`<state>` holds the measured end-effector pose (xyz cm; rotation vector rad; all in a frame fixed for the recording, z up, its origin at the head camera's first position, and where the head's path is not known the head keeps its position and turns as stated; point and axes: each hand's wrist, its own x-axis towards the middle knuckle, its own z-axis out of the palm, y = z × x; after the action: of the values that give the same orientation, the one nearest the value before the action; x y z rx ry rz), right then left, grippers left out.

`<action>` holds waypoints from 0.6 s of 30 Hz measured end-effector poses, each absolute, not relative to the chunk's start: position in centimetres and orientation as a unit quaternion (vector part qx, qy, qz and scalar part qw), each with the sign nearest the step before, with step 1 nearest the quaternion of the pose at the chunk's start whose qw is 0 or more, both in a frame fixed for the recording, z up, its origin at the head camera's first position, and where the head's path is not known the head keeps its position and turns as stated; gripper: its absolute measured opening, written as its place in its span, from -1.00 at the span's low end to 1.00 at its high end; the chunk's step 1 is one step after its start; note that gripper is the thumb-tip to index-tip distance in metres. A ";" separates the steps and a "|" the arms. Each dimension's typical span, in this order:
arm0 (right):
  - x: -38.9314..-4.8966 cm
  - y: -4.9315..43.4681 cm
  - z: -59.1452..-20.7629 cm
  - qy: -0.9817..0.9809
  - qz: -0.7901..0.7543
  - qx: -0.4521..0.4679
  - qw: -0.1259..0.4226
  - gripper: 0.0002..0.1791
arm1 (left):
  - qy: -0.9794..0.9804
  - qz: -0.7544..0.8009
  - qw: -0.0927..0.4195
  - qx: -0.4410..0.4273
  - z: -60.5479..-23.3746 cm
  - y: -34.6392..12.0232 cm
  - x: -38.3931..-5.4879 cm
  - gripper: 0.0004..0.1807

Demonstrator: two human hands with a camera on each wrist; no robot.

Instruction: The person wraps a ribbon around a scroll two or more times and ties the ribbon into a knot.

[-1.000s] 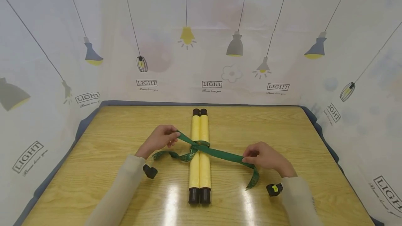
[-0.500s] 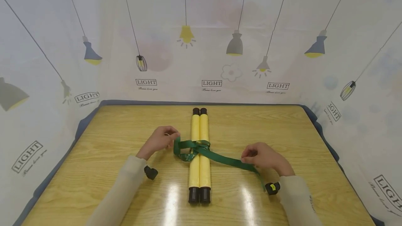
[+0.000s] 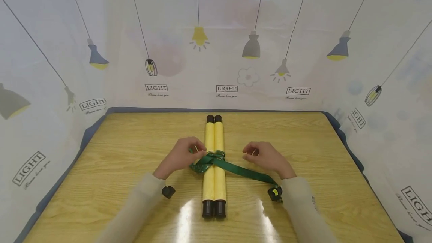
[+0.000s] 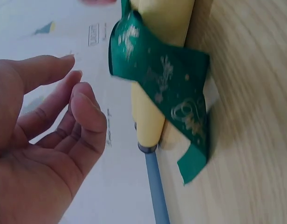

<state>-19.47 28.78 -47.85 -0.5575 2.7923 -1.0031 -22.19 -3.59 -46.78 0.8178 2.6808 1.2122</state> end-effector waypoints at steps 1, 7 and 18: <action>-19.7 28.3 -47.8 0.922 -0.333 -0.189 0.055 -0.72 | 0.876 0.389 0.049 0.281 -46.8 -3.2 -22.0 -0.94; -20.9 25.3 -47.3 0.914 -0.346 -0.208 0.040 -0.72 | 0.879 0.318 0.062 0.350 -47.2 -1.0 -21.5 -0.86; -22.5 21.7 -47.7 0.912 -0.332 -0.235 0.061 -0.72 | 0.905 0.208 0.041 0.368 -47.6 0.4 -21.1 -0.75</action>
<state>-22.52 21.68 -47.75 -0.7108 2.7580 -1.0034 -21.07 0.39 -47.60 1.1273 2.7718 0.6356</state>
